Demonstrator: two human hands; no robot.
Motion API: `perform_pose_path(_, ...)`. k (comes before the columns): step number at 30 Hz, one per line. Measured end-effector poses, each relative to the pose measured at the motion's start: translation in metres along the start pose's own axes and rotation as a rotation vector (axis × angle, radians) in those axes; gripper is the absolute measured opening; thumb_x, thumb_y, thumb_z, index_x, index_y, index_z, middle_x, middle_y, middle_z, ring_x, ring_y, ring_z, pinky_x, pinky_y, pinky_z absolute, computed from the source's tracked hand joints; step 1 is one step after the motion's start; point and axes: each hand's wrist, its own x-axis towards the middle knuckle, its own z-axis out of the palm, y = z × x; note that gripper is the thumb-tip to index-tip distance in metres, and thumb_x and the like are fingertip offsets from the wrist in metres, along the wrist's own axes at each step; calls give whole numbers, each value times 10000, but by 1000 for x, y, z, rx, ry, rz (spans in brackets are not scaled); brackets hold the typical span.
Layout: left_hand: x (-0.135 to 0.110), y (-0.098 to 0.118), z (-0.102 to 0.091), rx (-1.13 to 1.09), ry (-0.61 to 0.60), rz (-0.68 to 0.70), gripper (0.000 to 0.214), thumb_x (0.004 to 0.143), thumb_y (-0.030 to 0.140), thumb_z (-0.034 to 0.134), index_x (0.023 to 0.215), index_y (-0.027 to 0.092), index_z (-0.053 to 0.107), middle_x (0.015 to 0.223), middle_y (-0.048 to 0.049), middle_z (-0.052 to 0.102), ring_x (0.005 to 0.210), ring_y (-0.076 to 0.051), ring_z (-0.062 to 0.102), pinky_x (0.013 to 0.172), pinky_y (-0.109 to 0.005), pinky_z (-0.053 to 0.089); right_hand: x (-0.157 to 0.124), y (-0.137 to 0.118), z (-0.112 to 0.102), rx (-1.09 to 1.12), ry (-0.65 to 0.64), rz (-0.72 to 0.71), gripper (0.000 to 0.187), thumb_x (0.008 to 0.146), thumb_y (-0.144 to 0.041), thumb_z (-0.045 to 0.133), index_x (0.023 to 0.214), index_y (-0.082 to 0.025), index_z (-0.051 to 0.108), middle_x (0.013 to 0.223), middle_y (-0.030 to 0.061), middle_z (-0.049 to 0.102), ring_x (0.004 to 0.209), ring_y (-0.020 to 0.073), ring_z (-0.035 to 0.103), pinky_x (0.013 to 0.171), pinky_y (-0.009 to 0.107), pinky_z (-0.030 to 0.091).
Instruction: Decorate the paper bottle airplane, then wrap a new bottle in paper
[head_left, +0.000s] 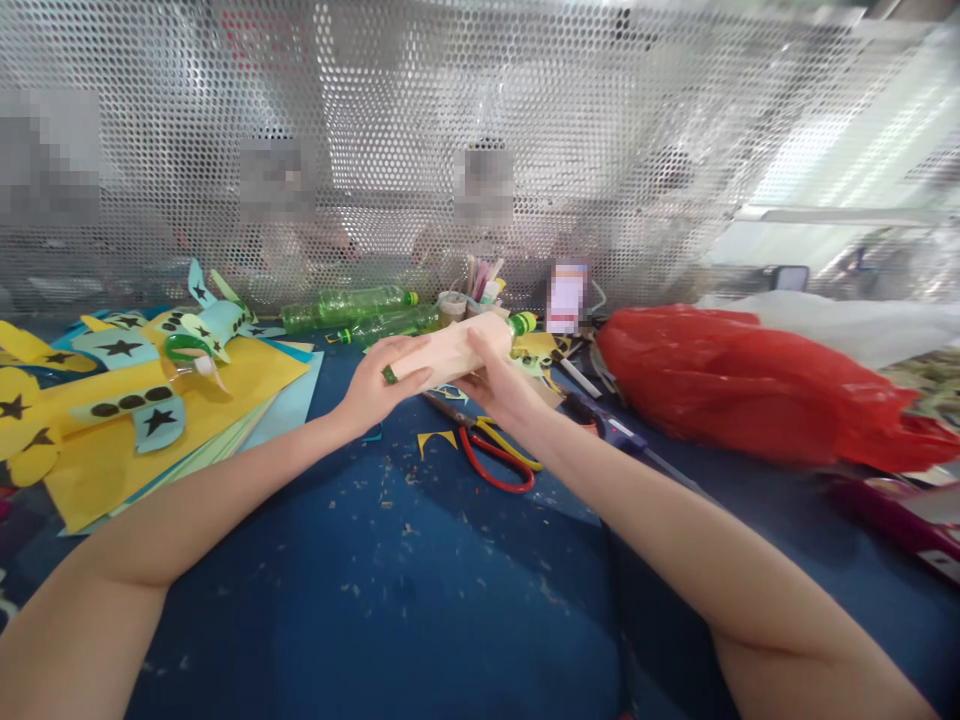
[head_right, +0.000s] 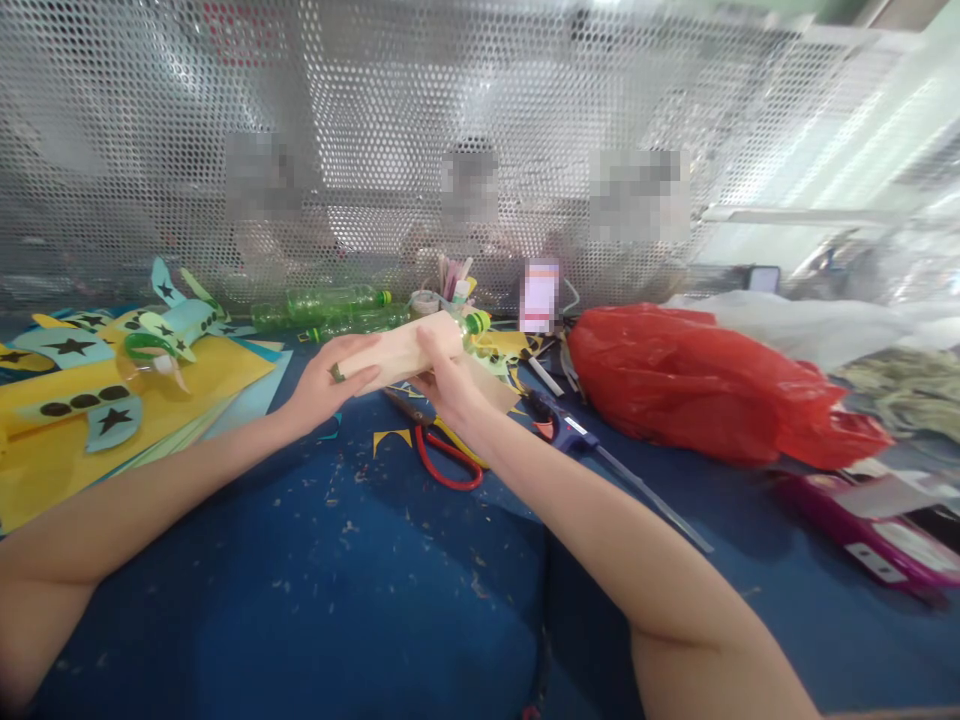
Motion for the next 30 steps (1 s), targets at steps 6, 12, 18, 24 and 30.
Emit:
perform_pose_path(6,0,3,-1,-11,0,-48,310,821,305,665,1130,319,685,1196,-33,631,1188,-232,518,1095,-423,331,-2,0,0,-9,-33,-4,348,766,-439,691,1010,-213,590,1140,78,669,1059,203,631,876,322,555)
perform_pose_path(12,0,2,-3,-3,-35,-50,304,847,303,624,1145,311,678,1203,-43,598,1178,-229,519,1094,-427,334,0,1,-1,-2,-27,-12,311,786,-414,670,1008,-210,592,1070,73,681,1053,213,630,868,344,553)
perform_pose_path(18,8,-11,-14,142,-134,145,522,847,360,607,1356,295,513,1308,-76,546,1219,-261,490,1090,-450,353,-1,-1,1,44,-8,21,352,758,-393,708,1023,-190,595,1016,73,682,1016,206,632,860,323,560)
perform_pose_path(24,12,-14,-28,231,-365,162,726,846,438,610,1484,275,304,1490,-90,428,1318,-299,442,1088,-465,373,-4,2,1,6,-20,50,283,820,-372,653,1027,-192,585,972,57,681,936,169,642,810,287,576)
perform_pose_path(30,-9,-6,-35,281,-374,61,477,909,385,524,1366,251,501,1414,-49,535,1289,-249,502,1097,-431,391,-6,-4,3,-81,-137,108,296,818,-377,674,1035,-193,594,998,47,689,864,141,662,764,262,584)
